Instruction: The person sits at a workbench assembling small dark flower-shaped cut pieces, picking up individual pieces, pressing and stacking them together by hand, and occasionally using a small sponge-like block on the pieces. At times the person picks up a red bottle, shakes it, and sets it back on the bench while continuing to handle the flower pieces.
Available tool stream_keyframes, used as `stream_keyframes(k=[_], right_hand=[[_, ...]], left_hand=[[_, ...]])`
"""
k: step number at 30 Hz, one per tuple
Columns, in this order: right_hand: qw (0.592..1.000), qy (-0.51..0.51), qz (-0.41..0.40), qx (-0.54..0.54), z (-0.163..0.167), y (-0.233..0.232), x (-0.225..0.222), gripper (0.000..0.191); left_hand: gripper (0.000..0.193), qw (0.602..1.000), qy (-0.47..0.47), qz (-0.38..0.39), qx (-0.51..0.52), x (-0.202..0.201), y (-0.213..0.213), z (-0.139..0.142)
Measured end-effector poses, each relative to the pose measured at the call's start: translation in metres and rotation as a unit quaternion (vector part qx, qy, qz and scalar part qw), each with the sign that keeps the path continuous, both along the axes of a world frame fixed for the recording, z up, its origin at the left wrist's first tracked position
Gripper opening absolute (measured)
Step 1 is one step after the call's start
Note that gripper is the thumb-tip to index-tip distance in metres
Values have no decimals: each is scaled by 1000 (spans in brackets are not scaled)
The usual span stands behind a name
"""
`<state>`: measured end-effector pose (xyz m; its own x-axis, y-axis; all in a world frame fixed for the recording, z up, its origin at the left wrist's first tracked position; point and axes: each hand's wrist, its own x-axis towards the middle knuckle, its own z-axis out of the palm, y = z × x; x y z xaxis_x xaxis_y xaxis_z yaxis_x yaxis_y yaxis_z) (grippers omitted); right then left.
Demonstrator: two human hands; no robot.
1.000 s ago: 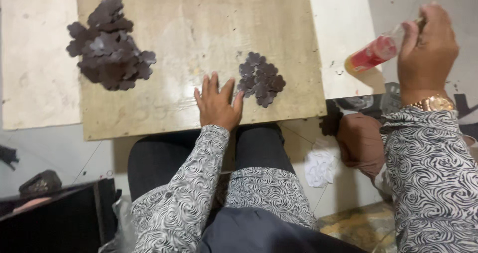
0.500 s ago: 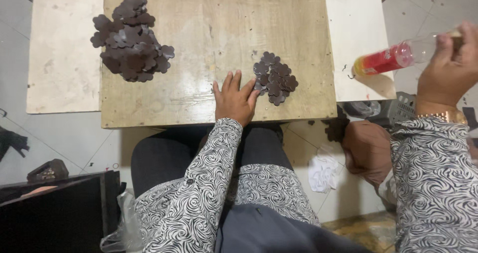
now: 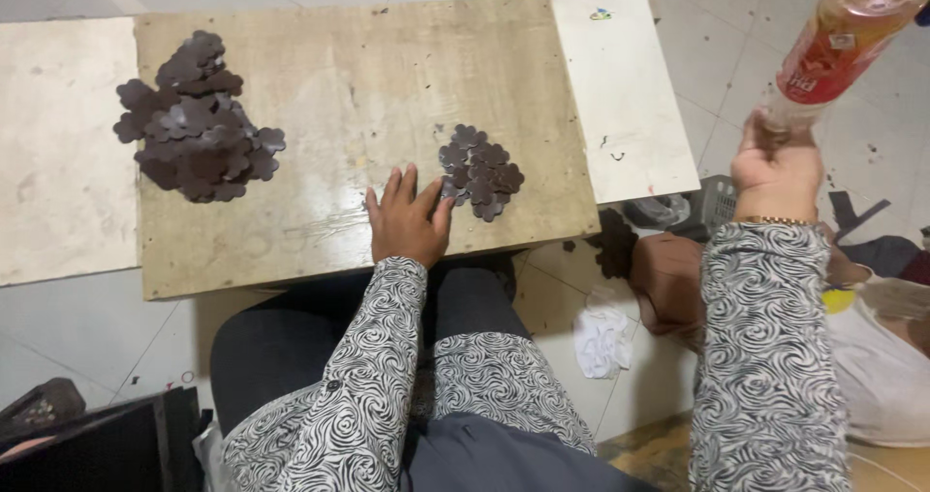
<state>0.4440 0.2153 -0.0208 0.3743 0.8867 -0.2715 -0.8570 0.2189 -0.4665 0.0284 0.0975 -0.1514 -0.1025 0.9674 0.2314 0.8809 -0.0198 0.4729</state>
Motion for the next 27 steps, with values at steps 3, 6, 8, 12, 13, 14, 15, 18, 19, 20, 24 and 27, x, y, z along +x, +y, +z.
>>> stream_keyframes(k=[3, 6, 8, 12, 13, 14, 15, 18, 19, 20, 24, 27], right_hand=[[998, 46, 14, -36, -12, 3, 4, 23], [992, 104, 6, -70, -16, 6, 5, 24], [990, 107, 0, -93, -15, 5, 3, 27], [993, 89, -2, -74, -8, 5, -1, 23], [994, 81, -13, -75, -6, 5, -3, 23], [994, 72, -25, -76, -3, 6, -4, 23], [995, 55, -32, -75, -2, 6, -6, 22], [993, -4, -61, -96, 0, 6, -10, 22], [990, -28, -80, -116, 0, 6, -11, 24], [984, -52, -98, -138, -1, 5, -11, 28], [929, -321, -173, -70, -5, 10, -14, 23], [829, -526, -190, -14, -5, 15, -14, 19]], left_hand=[[38, 1000, 4, 1, -1, -1, 0, -1], [41, 1000, 10, 2, -9, -2, 0, 1], [47, 1000, 12, 2, -23, -2, 0, 4], [57, 999, 1, 6, -35, 0, 1, 14], [58, 999, 8, 7, -35, 1, 2, 16], [59, 999, 16, 7, -35, 2, 4, 18], [58, 999, 11, 5, -35, 2, 4, 19], [53, 1000, 1, 4, -27, 3, 6, 21], [51, 1000, 1, 4, -15, 2, 6, 20], [49, 1000, 1, 4, -4, 2, 7, 20], [46, 1000, -4, 5, 15, -1, 6, 14], [45, 1000, -8, 3, 19, -1, 5, 11]])
